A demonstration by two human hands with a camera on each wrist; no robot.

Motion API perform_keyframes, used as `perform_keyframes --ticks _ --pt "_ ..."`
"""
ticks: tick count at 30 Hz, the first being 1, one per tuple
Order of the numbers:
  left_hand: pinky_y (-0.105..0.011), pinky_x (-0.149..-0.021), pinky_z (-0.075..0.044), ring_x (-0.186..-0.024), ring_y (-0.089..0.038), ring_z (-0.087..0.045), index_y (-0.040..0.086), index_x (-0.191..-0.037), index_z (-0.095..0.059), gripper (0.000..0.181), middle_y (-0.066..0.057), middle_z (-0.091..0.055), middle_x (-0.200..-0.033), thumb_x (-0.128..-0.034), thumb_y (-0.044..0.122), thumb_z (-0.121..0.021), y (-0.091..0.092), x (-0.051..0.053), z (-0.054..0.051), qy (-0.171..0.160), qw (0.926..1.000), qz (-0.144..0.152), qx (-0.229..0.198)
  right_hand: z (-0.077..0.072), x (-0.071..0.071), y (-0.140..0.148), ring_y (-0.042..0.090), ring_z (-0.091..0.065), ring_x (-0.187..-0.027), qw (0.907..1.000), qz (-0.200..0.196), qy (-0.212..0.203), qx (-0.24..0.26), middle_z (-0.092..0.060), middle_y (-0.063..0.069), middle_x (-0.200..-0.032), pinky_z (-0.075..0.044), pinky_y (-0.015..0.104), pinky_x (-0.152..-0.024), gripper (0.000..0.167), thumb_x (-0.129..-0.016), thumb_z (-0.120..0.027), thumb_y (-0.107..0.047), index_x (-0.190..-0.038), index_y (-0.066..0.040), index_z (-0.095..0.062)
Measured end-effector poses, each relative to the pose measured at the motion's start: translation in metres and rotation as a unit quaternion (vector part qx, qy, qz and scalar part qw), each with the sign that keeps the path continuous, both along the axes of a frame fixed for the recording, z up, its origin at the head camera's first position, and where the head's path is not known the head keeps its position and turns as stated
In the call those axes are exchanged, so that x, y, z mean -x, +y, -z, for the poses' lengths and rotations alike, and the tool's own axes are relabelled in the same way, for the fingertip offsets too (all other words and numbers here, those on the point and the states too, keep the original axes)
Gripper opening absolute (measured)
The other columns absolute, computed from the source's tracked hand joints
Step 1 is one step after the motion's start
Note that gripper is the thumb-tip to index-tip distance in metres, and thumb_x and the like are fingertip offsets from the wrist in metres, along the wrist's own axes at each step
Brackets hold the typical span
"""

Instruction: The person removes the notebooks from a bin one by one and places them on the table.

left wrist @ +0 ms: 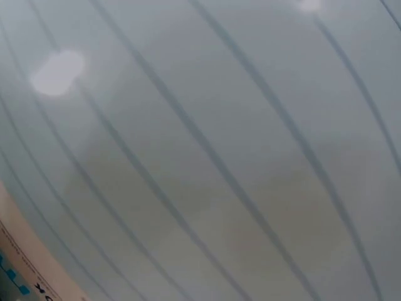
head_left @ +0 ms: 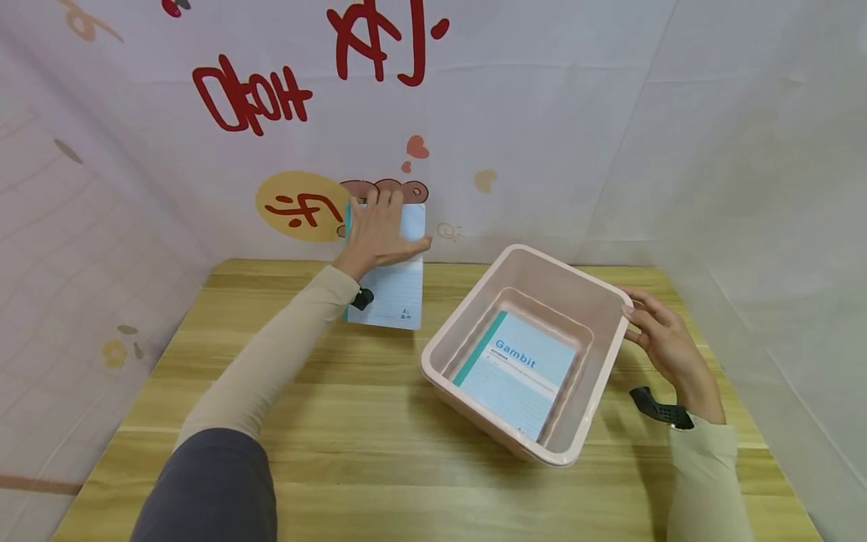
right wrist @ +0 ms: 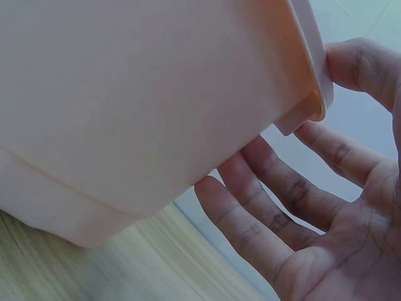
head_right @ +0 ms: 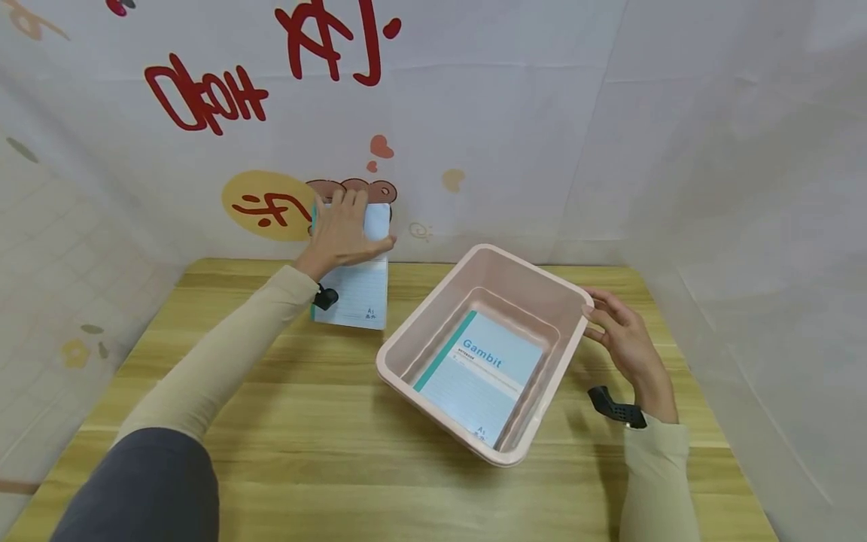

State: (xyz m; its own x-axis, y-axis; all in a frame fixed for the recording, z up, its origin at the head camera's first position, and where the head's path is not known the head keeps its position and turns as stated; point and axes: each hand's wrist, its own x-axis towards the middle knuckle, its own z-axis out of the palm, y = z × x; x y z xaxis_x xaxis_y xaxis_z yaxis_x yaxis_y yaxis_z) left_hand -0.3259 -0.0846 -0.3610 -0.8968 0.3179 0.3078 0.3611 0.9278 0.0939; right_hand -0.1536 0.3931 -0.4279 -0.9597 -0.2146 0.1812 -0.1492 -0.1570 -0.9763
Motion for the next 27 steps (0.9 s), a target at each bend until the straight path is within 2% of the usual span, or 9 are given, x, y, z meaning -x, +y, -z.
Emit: perform_keyframes --ticks 3,9,15,24,27 --pt "-0.072 -0.106 -0.023 -0.122 -0.038 -0.047 0.005 -0.131 -0.047 0.091 -0.017 -0.057 -0.131 -0.0786 0.08 -0.053 -0.002 0.003 0.011 -0.013 0.9999 -0.004 0.003 0.001 0.0 -0.001 0.007 -0.068 -0.11 1.0 0.001 0.002 0.001 -0.062 0.0 -0.129 -0.059 0.024 -0.088 0.036 -0.107 -0.044 0.001 -0.142 0.0 -0.052" --pt "-0.071 -0.107 -0.025 -0.132 -0.042 -0.042 0.005 -0.137 -0.046 0.095 -0.018 -0.05 -0.145 -0.0786 0.079 -0.055 -0.01 0.01 0.031 -0.039 0.9988 -0.025 0.014 0.001 0.001 -0.001 0.007 -0.067 -0.11 1.0 0.003 0.0 -0.001 -0.061 0.0 -0.128 -0.059 0.024 -0.088 0.036 -0.107 -0.044 0.0 -0.142 -0.001 -0.053" --pt "-0.078 -0.113 -0.014 -0.143 -0.045 -0.033 0.002 -0.144 -0.042 0.1 -0.022 -0.047 -0.148 -0.0802 0.078 -0.056 -0.02 0.012 0.05 -0.071 0.9971 -0.025 -0.006 0.001 -0.001 -0.001 0.007 -0.067 -0.11 1.0 0.001 -0.001 -0.006 -0.06 0.001 -0.129 -0.059 0.024 -0.089 0.036 -0.107 -0.045 -0.001 -0.143 -0.001 -0.052" --pt "-0.078 -0.109 -0.018 -0.143 -0.047 -0.031 0.0 -0.152 -0.034 0.114 -0.025 -0.039 -0.154 -0.0784 0.084 -0.056 -0.028 0.015 0.07 -0.085 0.996 -0.027 0.006 0.001 -0.004 -0.003 0.008 -0.069 -0.105 1.0 0.003 0.001 0.0 -0.063 0.0 -0.125 -0.059 0.025 -0.087 0.035 -0.108 -0.044 -0.001 -0.141 0.0 -0.053" --pt "-0.079 -0.111 -0.013 -0.145 -0.047 -0.028 -0.001 -0.155 -0.029 0.118 -0.025 -0.035 -0.157 -0.078 0.084 -0.058 -0.03 0.015 0.075 -0.1 0.9946 -0.026 0.002 0.002 -0.004 -0.003 0.008 -0.069 -0.105 1.0 0.003 0.002 0.001 -0.064 0.0 -0.124 -0.059 0.025 -0.086 0.035 -0.108 -0.043 0.0 -0.141 0.0 -0.053"
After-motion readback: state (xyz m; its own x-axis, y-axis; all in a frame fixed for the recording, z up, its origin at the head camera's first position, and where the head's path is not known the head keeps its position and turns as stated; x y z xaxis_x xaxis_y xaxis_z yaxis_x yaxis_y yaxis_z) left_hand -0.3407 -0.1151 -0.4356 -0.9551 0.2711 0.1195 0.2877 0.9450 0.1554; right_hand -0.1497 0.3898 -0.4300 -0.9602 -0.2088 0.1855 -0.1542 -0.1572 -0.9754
